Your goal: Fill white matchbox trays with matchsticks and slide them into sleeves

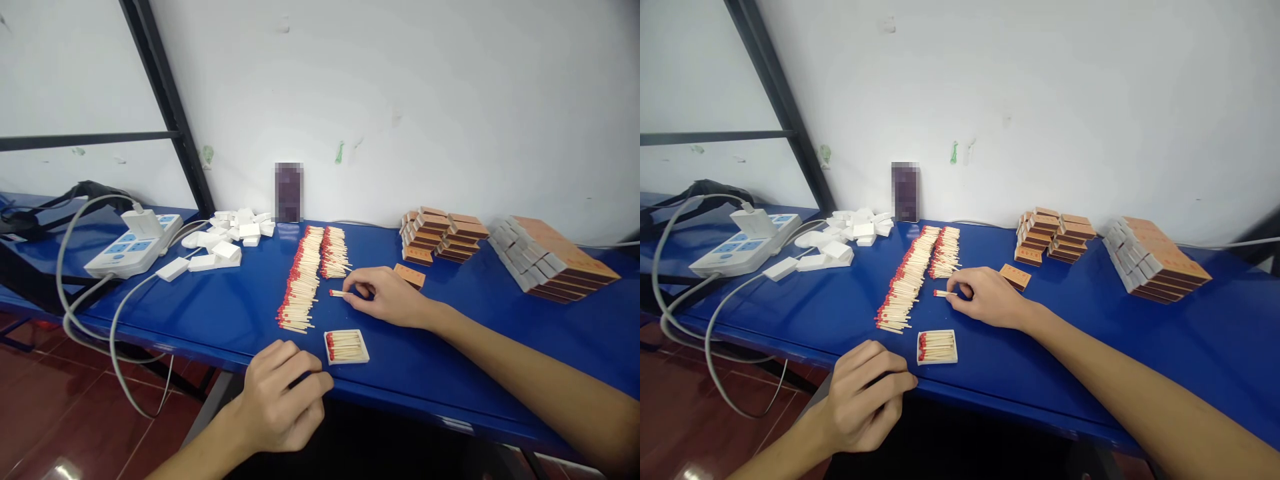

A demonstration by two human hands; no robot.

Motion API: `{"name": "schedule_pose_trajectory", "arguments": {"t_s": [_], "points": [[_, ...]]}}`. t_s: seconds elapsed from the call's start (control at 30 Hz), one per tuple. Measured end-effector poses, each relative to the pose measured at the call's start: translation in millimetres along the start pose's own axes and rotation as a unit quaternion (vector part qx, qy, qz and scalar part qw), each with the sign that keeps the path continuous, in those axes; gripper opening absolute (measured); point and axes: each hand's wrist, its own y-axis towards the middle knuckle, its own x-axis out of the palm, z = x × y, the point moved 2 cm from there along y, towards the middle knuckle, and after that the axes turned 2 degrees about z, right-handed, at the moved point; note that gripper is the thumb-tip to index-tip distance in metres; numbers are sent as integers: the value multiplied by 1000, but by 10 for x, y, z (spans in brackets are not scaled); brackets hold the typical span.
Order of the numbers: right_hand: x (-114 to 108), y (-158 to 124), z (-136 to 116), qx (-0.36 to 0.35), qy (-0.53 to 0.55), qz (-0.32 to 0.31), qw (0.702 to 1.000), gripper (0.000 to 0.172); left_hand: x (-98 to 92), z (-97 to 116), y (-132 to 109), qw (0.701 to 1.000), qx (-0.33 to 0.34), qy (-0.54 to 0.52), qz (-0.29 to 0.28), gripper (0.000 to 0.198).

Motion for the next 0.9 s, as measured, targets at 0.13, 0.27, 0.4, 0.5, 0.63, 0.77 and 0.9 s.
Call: {"name": "schedule_pose_trajectory", "arguments": {"t_s": [0.13,0.27,0.4,0.5,0.63,0.77,0.9], "points": [[-10,46,37,43,12,53,998,14,2,2,1,1000,2,0,0,22],[15,126,82,61,0,83,995,13,3,3,7,1000,1,5,-1,22],[49,157,110,63,-14,72,995,12,7,0,12,1000,2,5,3,22],[58,155,119,61,-13,77,995,11,14,0,6,1000,5,4,5,21],[61,161,120,65,-11,79,995,12,18,3,1,1000,3,2,6,21],[61,171,117,62,-11,75,995,12,18,5,2,1000,2,2,3,21],[67,164,122,62,-9,70,996,12,20,2,-1,1000,4,3,6,21]]}}
